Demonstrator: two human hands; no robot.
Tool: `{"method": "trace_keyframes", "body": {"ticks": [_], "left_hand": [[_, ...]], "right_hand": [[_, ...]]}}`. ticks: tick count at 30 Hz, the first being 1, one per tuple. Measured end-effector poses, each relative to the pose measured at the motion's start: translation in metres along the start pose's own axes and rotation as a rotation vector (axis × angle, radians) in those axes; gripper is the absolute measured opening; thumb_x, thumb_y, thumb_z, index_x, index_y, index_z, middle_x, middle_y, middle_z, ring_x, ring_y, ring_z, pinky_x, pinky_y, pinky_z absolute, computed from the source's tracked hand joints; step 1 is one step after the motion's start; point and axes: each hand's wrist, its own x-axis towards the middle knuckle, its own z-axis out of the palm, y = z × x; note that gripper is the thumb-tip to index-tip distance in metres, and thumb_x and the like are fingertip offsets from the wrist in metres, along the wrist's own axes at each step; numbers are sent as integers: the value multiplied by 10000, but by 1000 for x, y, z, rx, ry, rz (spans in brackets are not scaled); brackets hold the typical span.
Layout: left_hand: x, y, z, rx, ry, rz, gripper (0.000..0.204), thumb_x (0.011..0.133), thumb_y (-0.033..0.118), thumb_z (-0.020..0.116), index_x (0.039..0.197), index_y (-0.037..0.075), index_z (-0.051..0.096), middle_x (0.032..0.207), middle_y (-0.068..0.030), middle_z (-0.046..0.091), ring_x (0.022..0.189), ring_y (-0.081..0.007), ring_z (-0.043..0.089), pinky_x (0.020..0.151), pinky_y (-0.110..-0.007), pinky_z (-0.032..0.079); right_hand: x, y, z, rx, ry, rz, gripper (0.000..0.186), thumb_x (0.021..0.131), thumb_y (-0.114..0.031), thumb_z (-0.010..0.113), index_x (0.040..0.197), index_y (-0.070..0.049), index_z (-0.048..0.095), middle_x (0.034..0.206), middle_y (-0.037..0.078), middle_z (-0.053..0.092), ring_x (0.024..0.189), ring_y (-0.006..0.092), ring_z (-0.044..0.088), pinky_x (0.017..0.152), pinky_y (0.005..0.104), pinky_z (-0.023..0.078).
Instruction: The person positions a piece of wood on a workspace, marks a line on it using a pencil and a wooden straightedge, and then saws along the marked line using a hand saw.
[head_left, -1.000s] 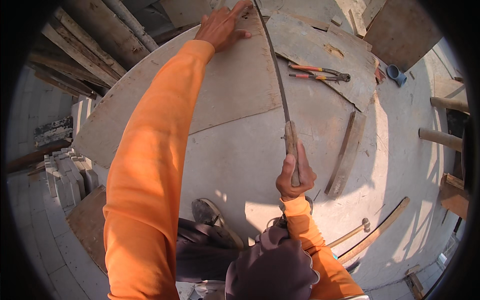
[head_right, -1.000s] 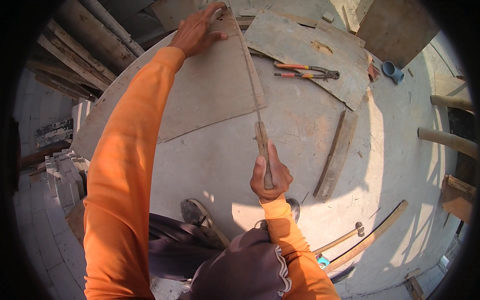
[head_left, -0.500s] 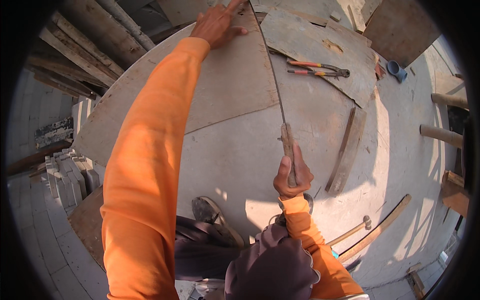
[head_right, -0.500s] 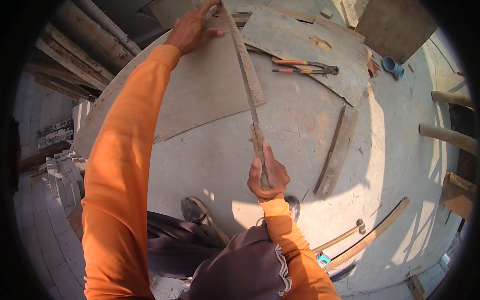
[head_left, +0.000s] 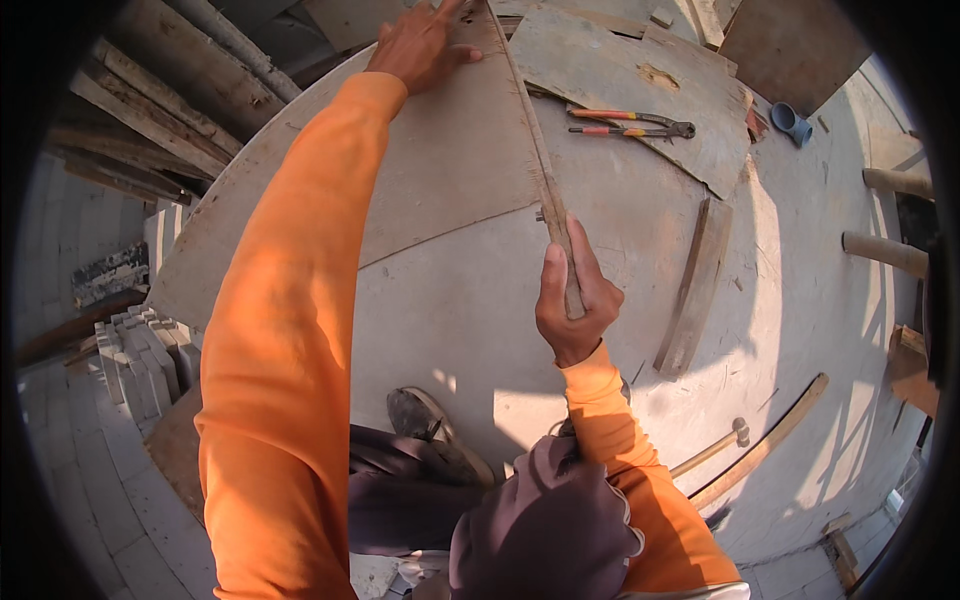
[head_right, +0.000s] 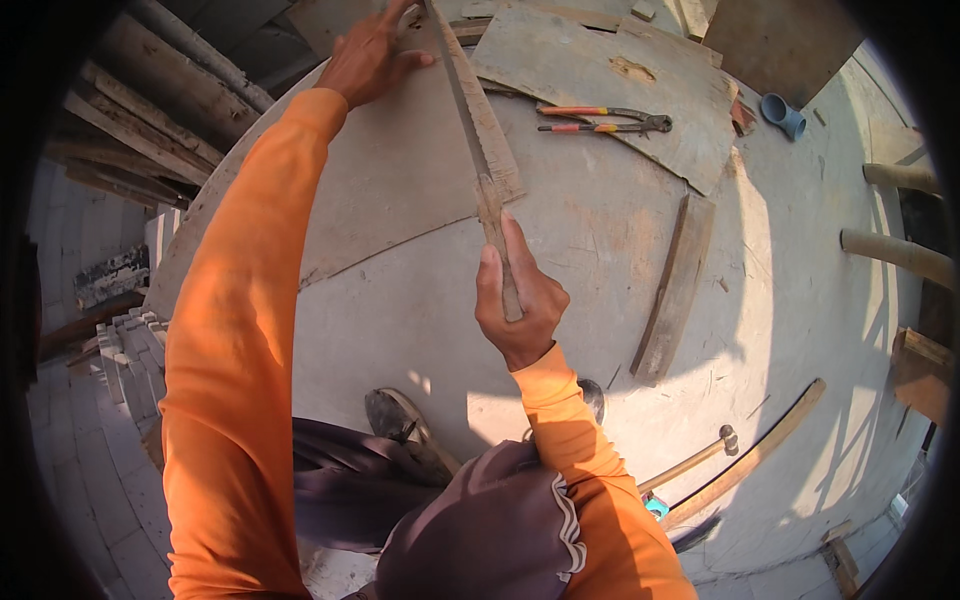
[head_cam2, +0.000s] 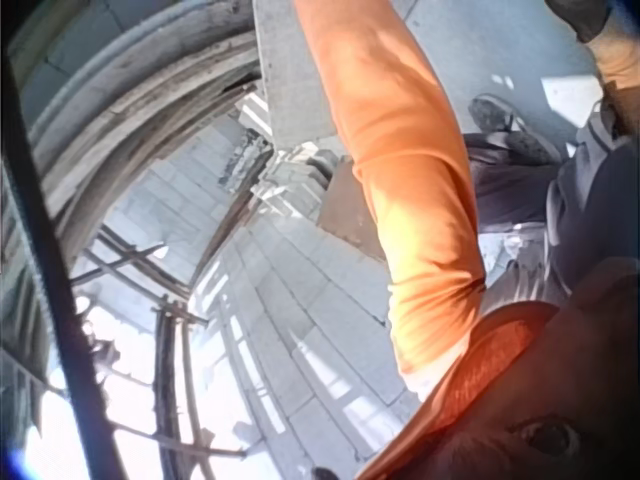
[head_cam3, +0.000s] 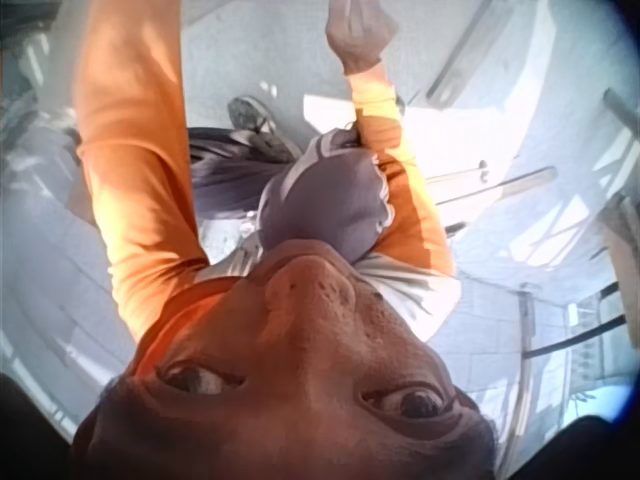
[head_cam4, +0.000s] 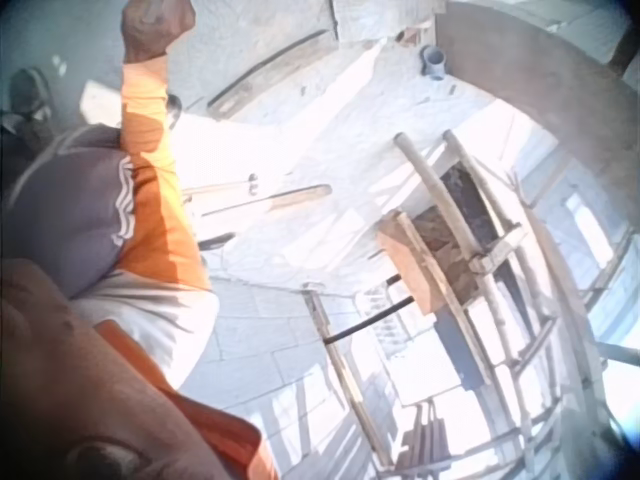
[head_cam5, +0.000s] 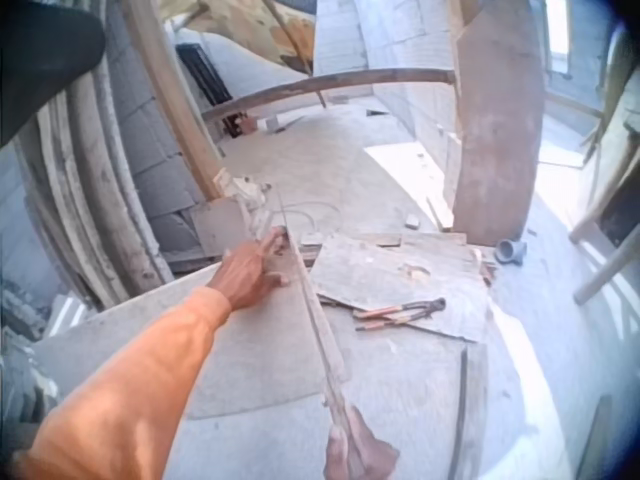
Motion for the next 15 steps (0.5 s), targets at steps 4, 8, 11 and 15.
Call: {"method": "trace_keyframes", "body": {"ticks": [4, 8, 11, 15], "left_hand": [[-5, -11, 1, 4, 37, 52, 841, 887, 252, 771, 1591, 155, 321, 1296, -235, 610, 1225, -450, 572, 999, -684, 436], [-3, 4, 8, -24, 81, 82, 837, 880, 264, 778, 1581, 137, 339, 1293, -240, 616, 1226, -447, 574, 1003, -676, 436], [-11, 14, -5, -21, 54, 36, 828, 875, 267, 783, 1571, 132, 356, 1289, -247, 620, 1219, -447, 578, 1008, -647, 441], [-9, -9, -5, -28, 109, 73, 816, 872, 279, 788, 1560, 130, 376, 1286, -256, 620, 1208, -450, 582, 1001, -603, 453]], "right_hand": [[-14, 6, 2, 20, 108, -129, 406, 908, -3, 700, 1300, 92, 654, 951, 222, 770, 615, 177, 722, 588, 257, 542], [17, 7, 10, 43, 100, -93, 406, 904, 3, 702, 1295, 101, 651, 1020, 215, 774, 664, 182, 748, 610, 260, 555], [42, -3, 23, 89, 80, -70, 415, 899, 8, 701, 1295, 117, 641, 1060, 214, 773, 700, 188, 763, 639, 260, 569], [1, 4, 16, 76, 94, -102, 426, 897, 8, 700, 1303, 119, 636, 1058, 231, 769, 694, 189, 762, 644, 260, 572]]}}
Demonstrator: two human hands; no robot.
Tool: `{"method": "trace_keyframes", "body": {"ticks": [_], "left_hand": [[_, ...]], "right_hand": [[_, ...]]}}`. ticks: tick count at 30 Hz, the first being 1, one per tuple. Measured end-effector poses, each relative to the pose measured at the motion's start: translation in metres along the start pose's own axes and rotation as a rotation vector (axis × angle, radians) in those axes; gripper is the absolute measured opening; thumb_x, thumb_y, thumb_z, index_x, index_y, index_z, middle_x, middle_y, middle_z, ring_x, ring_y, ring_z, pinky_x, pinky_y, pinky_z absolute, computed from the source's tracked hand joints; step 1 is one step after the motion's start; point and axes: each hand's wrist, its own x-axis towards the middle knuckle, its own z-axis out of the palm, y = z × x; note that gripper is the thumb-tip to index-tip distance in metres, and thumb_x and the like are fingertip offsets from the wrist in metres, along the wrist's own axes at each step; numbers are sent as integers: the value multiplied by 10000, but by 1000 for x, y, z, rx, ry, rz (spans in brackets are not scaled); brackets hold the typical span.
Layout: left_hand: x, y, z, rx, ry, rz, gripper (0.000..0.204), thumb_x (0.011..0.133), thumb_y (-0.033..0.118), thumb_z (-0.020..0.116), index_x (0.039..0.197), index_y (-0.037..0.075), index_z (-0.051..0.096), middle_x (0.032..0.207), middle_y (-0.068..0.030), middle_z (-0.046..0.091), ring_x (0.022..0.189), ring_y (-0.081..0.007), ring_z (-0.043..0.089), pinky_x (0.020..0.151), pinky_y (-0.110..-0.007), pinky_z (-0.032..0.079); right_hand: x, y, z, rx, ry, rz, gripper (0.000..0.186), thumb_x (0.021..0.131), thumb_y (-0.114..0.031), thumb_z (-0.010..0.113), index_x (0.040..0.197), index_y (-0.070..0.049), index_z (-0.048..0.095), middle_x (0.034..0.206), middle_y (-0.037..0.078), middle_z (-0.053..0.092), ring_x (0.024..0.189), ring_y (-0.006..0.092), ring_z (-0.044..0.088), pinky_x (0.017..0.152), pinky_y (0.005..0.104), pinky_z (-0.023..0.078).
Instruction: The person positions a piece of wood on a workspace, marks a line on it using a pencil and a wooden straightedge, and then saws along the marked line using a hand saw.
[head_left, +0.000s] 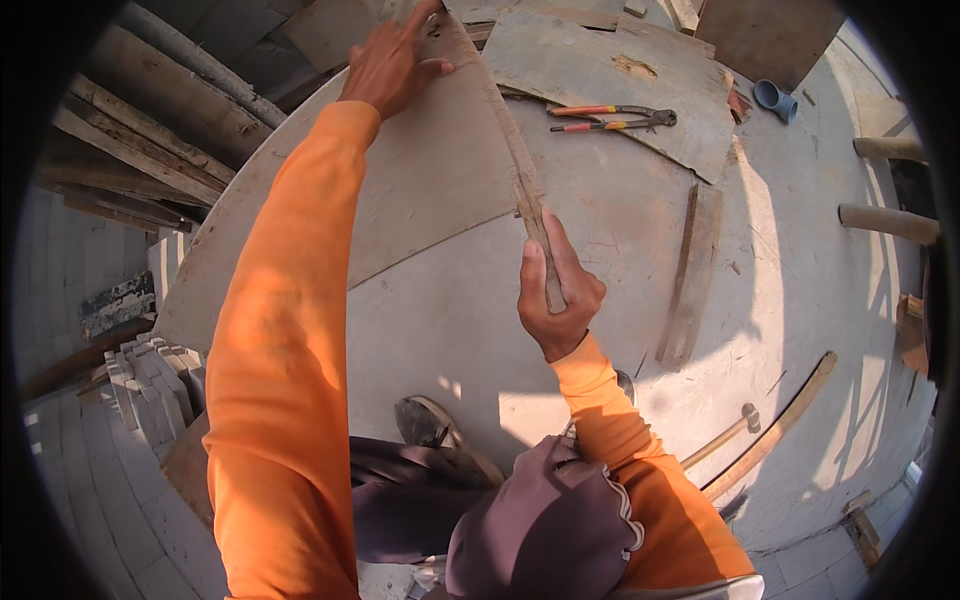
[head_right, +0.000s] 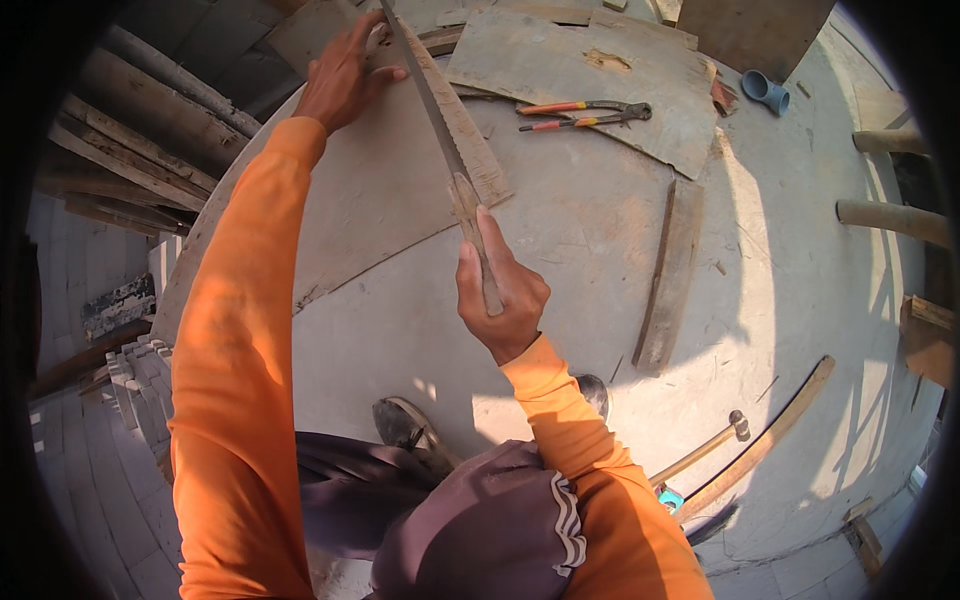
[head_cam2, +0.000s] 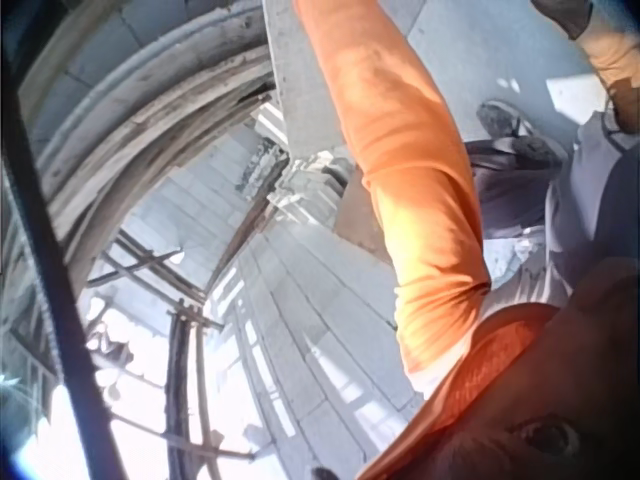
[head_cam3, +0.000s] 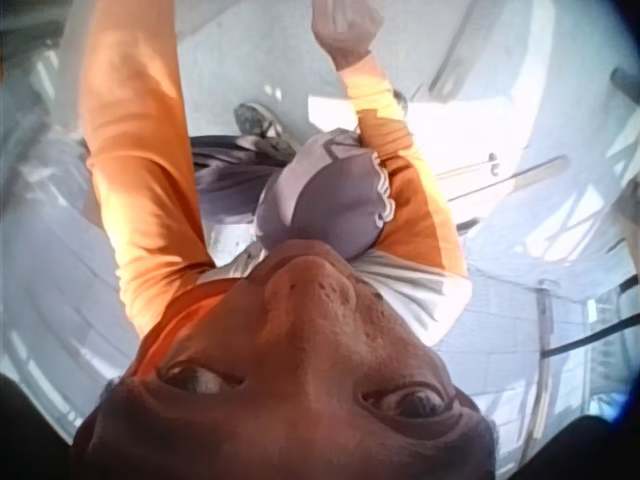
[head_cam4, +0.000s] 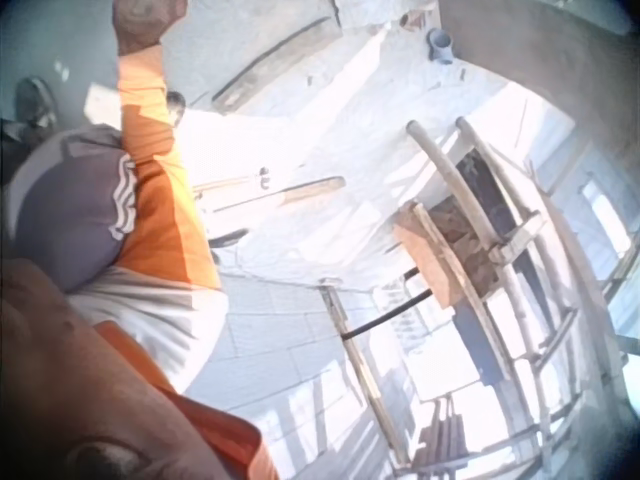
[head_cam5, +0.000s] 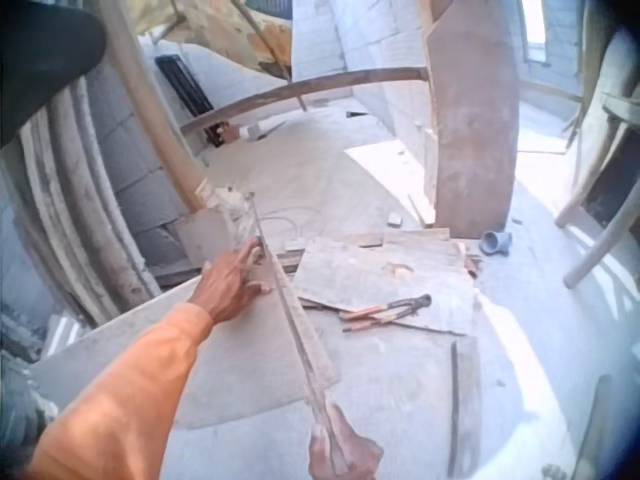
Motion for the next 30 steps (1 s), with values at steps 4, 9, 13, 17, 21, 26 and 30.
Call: {"method": "trace_keyframes", "body": {"ticks": [4, 9, 13, 17, 21, 26, 30], "left_hand": [[-2, 13, 5, -60, -27, -23, 808, 866, 266, 793, 1552, 129, 387, 1285, -262, 619, 1203, -452, 583, 987, -587, 459], [1, 21, -3, -4, -36, -45, 806, 866, 260, 793, 1553, 140, 390, 1294, -252, 620, 1219, -438, 578, 973, -618, 455], [-6, 7, 1, 34, -31, -9, 799, 879, 266, 783, 1564, 163, 383, 1324, -237, 606, 1234, -434, 569, 999, -652, 443], [-3, 23, 3, 32, -57, -49, 782, 905, 269, 762, 1570, 167, 364, 1348, -227, 593, 1253, -436, 558, 1040, -690, 416], [0, 14, -1, 14, -81, -71, 772, 922, 276, 743, 1573, 157, 346, 1349, -213, 595, 1262, -427, 555, 1044, -725, 399], [-1, 11, 4, 22, -63, -37, 778, 914, 268, 748, 1571, 151, 348, 1361, -203, 588, 1248, -425, 561, 1037, -728, 397], [3, 13, 4, 31, -108, -12, 790, 908, 264, 754, 1573, 161, 340, 1354, -221, 582, 1245, -434, 561, 1034, -724, 400]], "right_hand": [[-10, 6, -4, 14, 33, -15, 419, 905, 2, 696, 1307, 104, 640, 969, 246, 769, 665, 194, 758, 621, 263, 564], [55, -13, 27, 84, 30, 61, 357, 966, -19, 662, 1306, 89, 652, 1025, 219, 773, 773, 97, 702, 684, 231, 540], [2, -4, 2, 16, 59, 42, 386, 944, -16, 678, 1316, 84, 646, 1023, 245, 766, 705, 147, 739, 611, 246, 543], [-21, 10, -5, -43, 41, 127, 394, 958, -33, 663, 1330, 91, 636, 1060, 253, 763, 697, 151, 734, 615, 243, 545], [-30, 0, -16, -39, 37, 179, 390, 970, -66, 649, 1315, 116, 636, 1046, 240, 769, 694, 145, 731, 611, 245, 545], [-49, -4, -39, -63, 22, 215, 411, 984, -135, 645, 1290, 140, 643, 1003, 242, 772, 667, 173, 729, 609, 251, 553], [-52, -2, -40, -72, 29, 181, 412, 977, -139, 657, 1278, 142, 650, 976, 249, 770, 653, 183, 728, 608, 255, 557]]}}
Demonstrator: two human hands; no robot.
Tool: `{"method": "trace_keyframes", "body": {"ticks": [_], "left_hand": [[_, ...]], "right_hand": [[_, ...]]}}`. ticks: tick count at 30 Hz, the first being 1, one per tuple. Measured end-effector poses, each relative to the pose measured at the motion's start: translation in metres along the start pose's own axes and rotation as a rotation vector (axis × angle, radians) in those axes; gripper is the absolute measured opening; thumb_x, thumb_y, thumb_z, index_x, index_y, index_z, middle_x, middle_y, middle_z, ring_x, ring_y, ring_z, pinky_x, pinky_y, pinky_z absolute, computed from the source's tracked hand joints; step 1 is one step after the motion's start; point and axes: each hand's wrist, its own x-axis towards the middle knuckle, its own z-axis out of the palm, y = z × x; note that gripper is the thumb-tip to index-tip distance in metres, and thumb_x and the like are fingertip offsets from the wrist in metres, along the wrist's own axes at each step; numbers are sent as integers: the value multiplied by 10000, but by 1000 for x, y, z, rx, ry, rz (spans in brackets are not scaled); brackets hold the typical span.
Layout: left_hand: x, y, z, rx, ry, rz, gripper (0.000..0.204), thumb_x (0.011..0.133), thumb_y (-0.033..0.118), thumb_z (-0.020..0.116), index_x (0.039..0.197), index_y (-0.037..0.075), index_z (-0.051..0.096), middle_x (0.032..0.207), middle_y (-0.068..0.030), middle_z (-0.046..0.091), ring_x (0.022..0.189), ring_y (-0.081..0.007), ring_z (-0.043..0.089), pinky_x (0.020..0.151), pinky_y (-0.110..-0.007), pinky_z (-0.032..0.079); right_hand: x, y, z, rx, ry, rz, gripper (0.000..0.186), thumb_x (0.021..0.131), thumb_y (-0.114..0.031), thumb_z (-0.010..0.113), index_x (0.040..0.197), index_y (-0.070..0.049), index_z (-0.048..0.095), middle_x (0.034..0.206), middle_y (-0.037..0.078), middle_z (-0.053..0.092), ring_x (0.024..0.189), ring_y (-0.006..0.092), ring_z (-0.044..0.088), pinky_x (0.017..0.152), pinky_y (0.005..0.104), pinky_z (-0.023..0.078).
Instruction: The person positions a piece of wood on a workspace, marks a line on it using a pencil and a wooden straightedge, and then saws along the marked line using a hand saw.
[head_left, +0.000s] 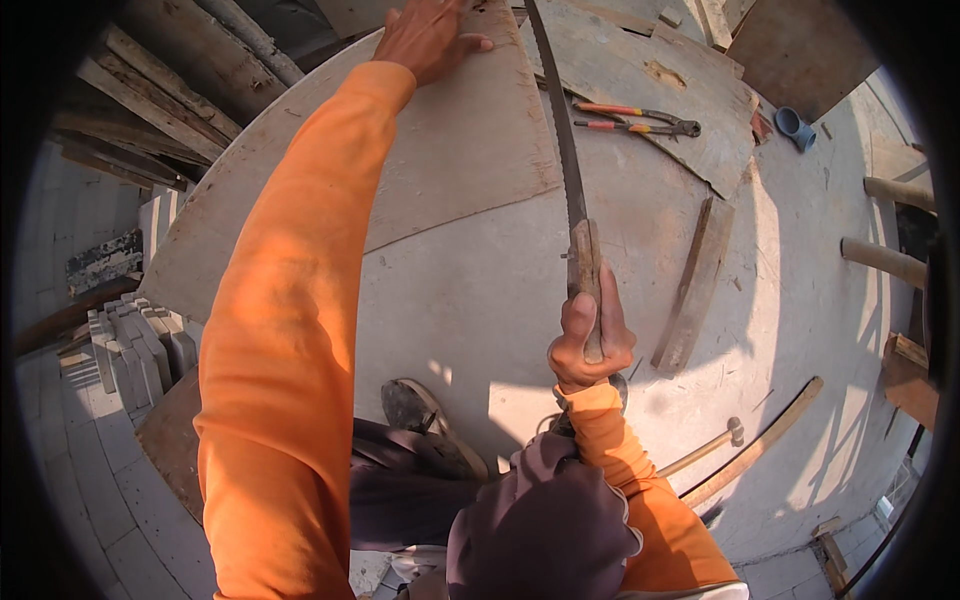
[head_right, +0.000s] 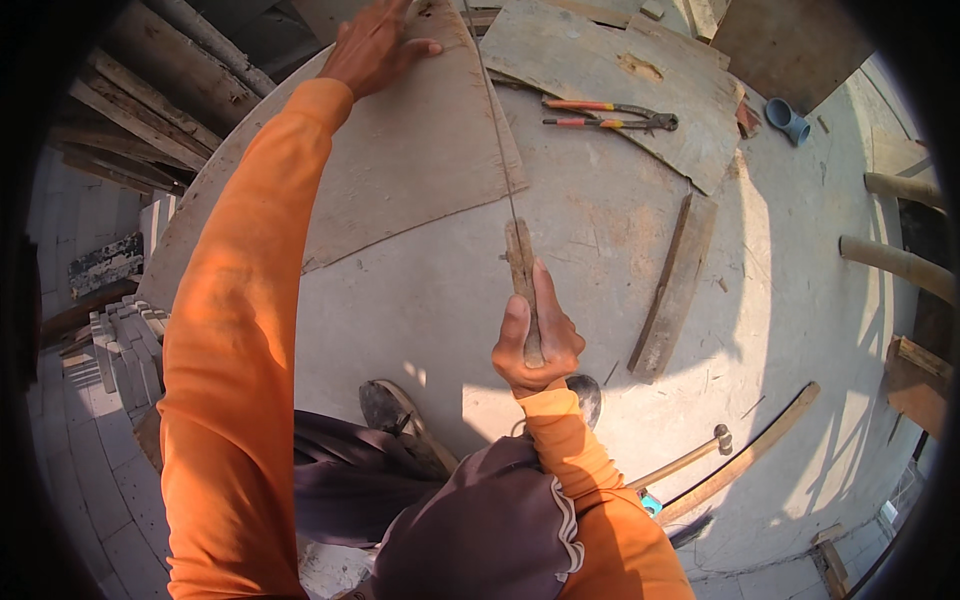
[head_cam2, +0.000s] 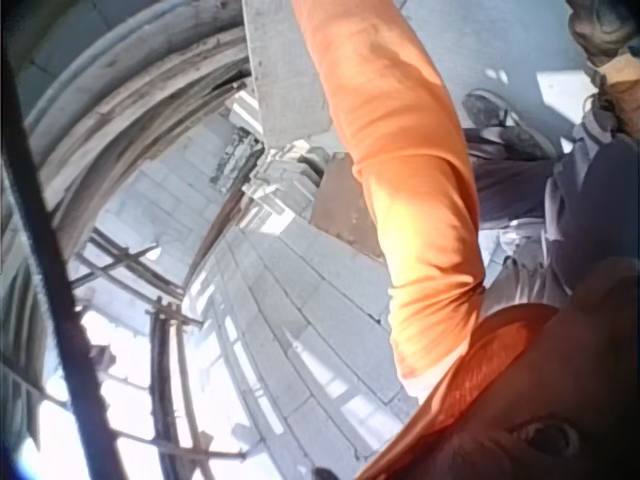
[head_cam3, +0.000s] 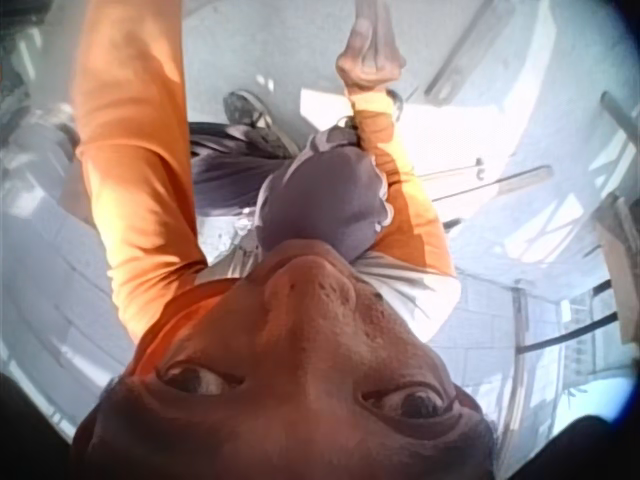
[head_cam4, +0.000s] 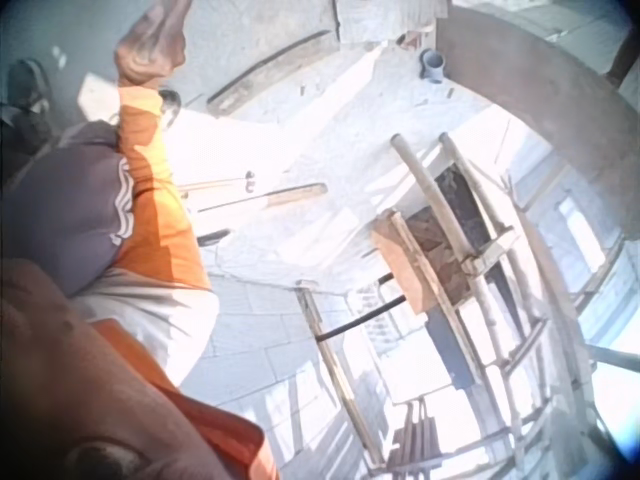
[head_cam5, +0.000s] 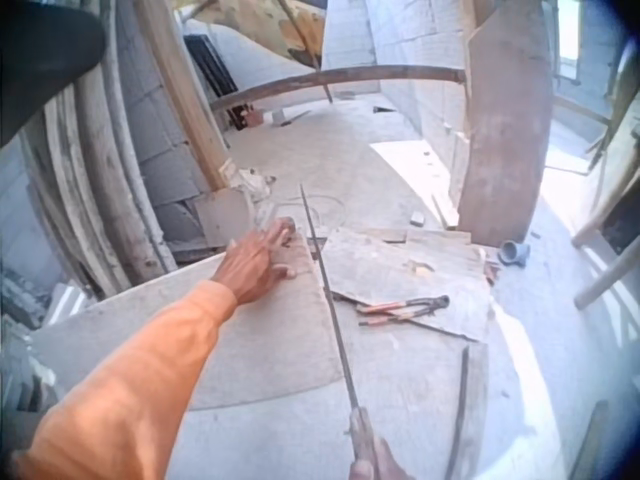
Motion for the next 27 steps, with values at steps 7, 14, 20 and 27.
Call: {"method": "trace_keyframes", "body": {"ticks": [7, 14, 20, 27], "left_hand": [[1, 0, -5, -21, -15, -79, 797, 907, 252, 762, 1572, 187, 328, 1298, -255, 591, 1236, -462, 564, 1014, -718, 417], [-1, 4, -10, -25, -9, -55, 791, 900, 241, 772, 1559, 178, 339, 1257, -253, 623, 1207, -474, 587, 990, -683, 440], [-3, 7, -7, -37, 16, -52, 770, 896, 233, 774, 1543, 185, 358, 1201, -254, 644, 1152, -473, 614, 994, -651, 455], [-5, 4, -4, 14, 56, -66, 809, 890, 238, 777, 1572, 185, 345, 1211, -269, 629, 1162, -466, 603, 970, -651, 454]], "right_hand": [[3, -8, 5, -28, -18, -67, 449, 1005, -217, 644, 1295, 125, 648, 888, 195, 765, 658, 146, 692, 597, 256, 535], [3, -13, -2, -83, -77, -102, 416, 1010, -190, 648, 1296, 112, 656, 960, 217, 773, 689, 162, 710, 615, 260, 541], [37, -13, 18, -16, -77, -144, 417, 904, -36, 699, 1284, 130, 649, 977, 250, 767, 596, 172, 716, 572, 250, 541], [23, -3, 16, 14, -39, -167, 413, 905, -36, 710, 1295, 88, 657, 982, 221, 774, 621, 156, 721, 604, 248, 547]]}}
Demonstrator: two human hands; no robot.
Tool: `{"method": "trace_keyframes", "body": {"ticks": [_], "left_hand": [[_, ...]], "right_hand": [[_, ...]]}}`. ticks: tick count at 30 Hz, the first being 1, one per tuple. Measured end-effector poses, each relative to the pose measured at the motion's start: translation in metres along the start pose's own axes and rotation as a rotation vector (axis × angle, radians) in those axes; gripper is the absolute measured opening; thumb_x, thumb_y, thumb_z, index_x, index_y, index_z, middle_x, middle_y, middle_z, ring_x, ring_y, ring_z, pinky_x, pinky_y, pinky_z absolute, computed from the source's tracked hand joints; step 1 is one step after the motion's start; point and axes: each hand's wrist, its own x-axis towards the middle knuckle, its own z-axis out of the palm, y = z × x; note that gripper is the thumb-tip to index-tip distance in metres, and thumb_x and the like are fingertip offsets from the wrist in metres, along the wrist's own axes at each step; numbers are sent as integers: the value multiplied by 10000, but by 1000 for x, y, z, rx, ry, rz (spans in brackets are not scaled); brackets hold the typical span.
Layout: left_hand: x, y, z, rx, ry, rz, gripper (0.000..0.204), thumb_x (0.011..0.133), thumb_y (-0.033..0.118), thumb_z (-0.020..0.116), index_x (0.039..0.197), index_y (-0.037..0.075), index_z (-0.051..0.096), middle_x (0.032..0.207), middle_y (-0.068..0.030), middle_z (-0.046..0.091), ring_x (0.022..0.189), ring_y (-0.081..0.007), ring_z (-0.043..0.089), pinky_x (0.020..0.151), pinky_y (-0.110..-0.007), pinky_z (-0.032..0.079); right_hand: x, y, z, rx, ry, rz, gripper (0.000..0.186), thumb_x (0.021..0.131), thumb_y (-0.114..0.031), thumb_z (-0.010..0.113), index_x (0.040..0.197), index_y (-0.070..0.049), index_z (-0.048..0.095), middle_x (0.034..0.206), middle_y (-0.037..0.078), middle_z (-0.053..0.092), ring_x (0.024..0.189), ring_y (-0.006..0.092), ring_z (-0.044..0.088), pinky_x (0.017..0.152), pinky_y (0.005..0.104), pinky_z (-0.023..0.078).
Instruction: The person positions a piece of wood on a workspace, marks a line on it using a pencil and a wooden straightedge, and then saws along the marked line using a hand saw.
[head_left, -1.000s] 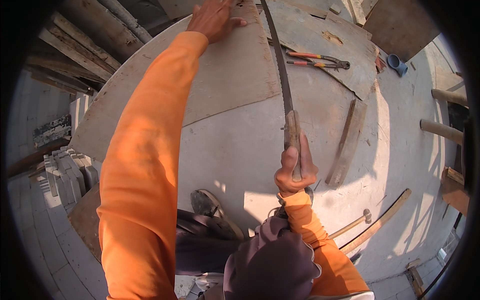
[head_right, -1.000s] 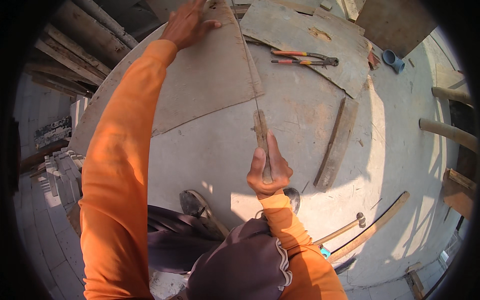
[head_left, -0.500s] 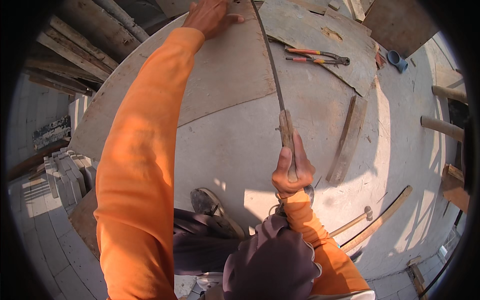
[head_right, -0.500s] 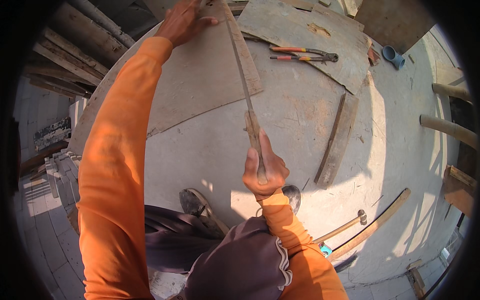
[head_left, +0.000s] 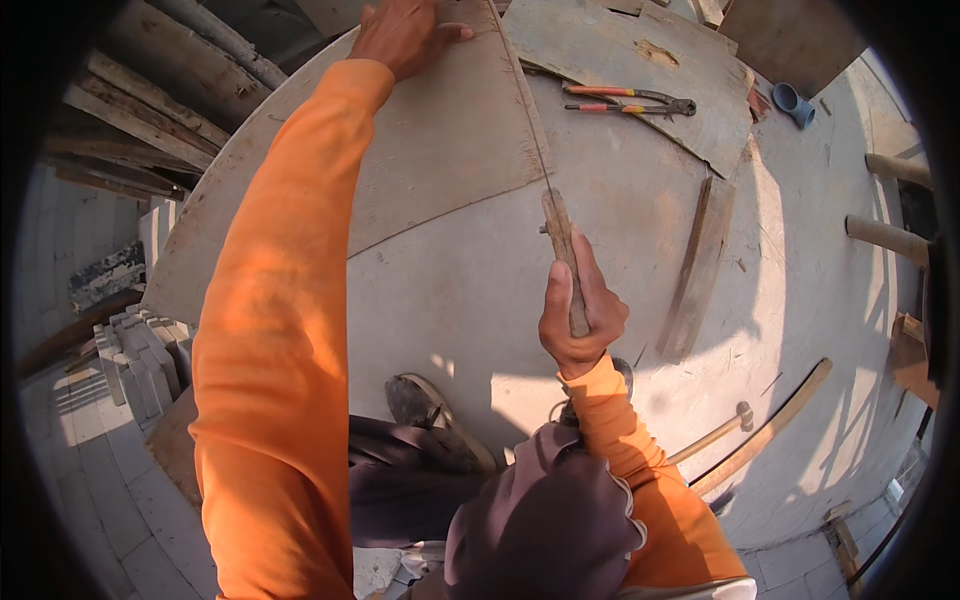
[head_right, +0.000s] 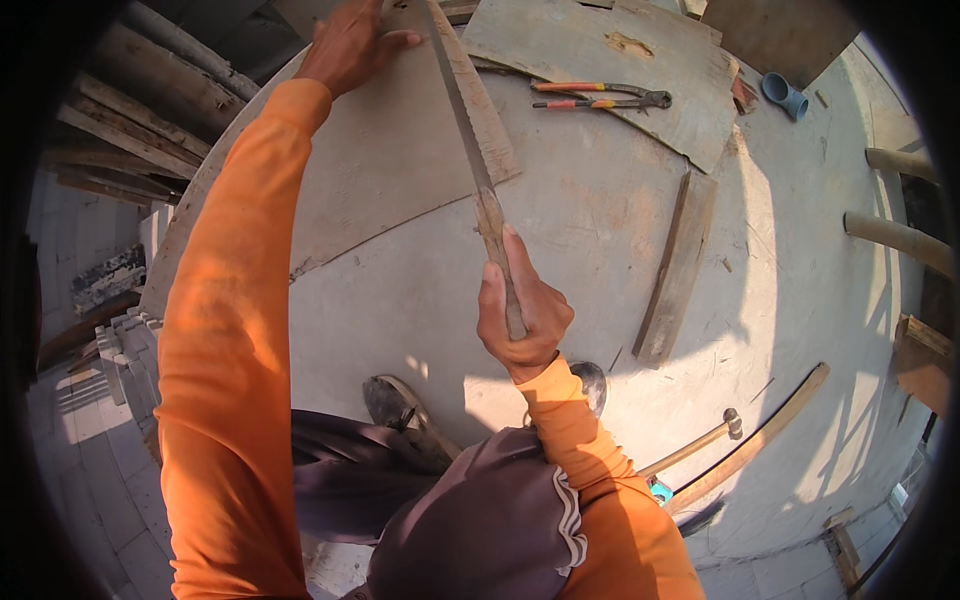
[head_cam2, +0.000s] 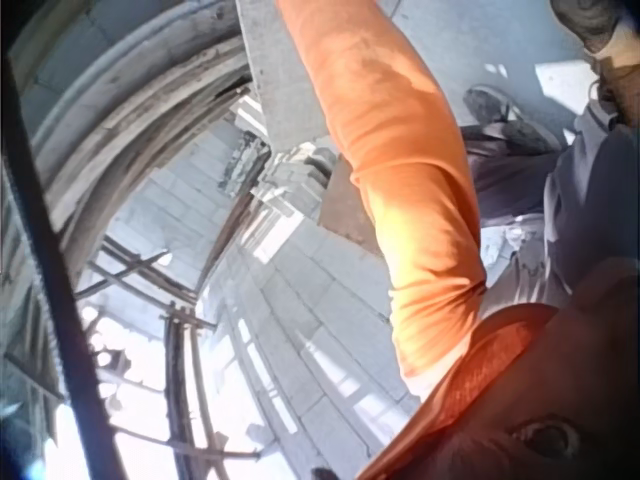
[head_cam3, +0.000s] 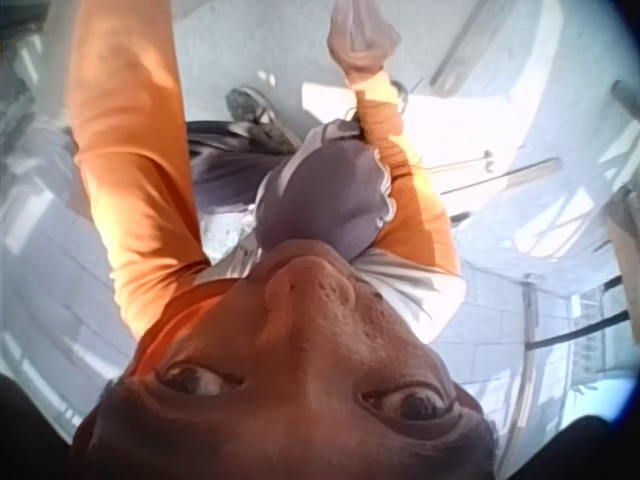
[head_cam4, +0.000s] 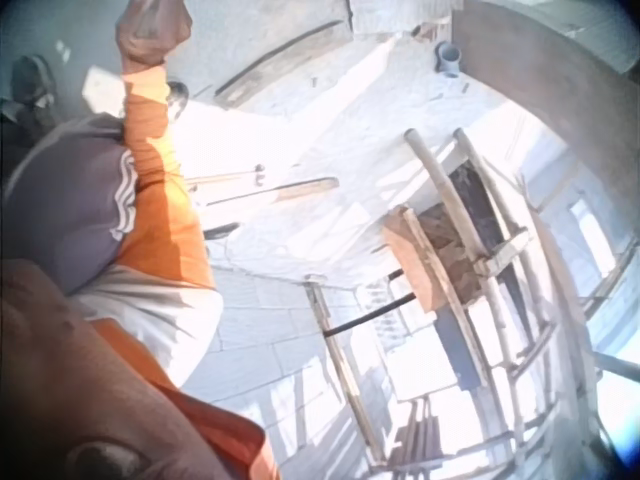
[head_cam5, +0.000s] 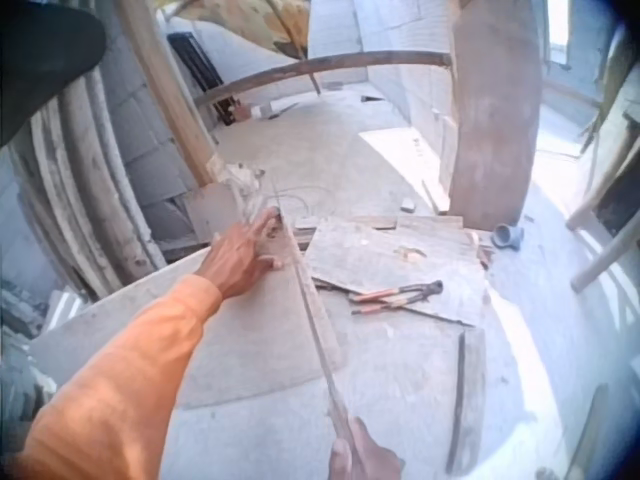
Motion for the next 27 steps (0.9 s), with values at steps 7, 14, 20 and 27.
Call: {"method": "trace_keyframes", "body": {"ticks": [7, 14, 20, 27], "left_hand": [[1, 0, -10, 5, -37, -5, 829, 886, 248, 782, 1582, 177, 336, 1230, -263, 628, 1167, -461, 601, 952, -653, 460], [-2, 8, -1, -29, 8, 26, 812, 880, 253, 790, 1568, 173, 368, 1238, -264, 630, 1180, -461, 597, 959, -652, 458], [-4, -1, 0, 7, 33, 6, 823, 882, 292, 793, 1576, 173, 366, 1231, -251, 638, 1183, -454, 597, 995, -683, 438], [-8, 9, -10, -6, -35, -24, 809, 895, 302, 778, 1578, 172, 364, 1255, -242, 627, 1177, -467, 595, 991, -694, 438]], "right_hand": [[17, -11, 10, 66, 28, -14, 385, 922, -14, 693, 1294, 81, 660, 999, 232, 770, 617, 130, 701, 587, 249, 534], [74, -16, 30, 56, 9, -5, 401, 932, -25, 684, 1316, 82, 648, 977, 235, 773, 694, 169, 754, 637, 241, 554], [20, -14, 10, 46, 17, -24, 419, 934, -29, 682, 1332, 93, 629, 1042, 242, 769, 704, 186, 759, 645, 239, 559], [75, -26, 30, 72, -14, 1, 416, 928, -29, 683, 1326, 83, 634, 1026, 248, 768, 759, 216, 780, 650, 256, 568]]}}
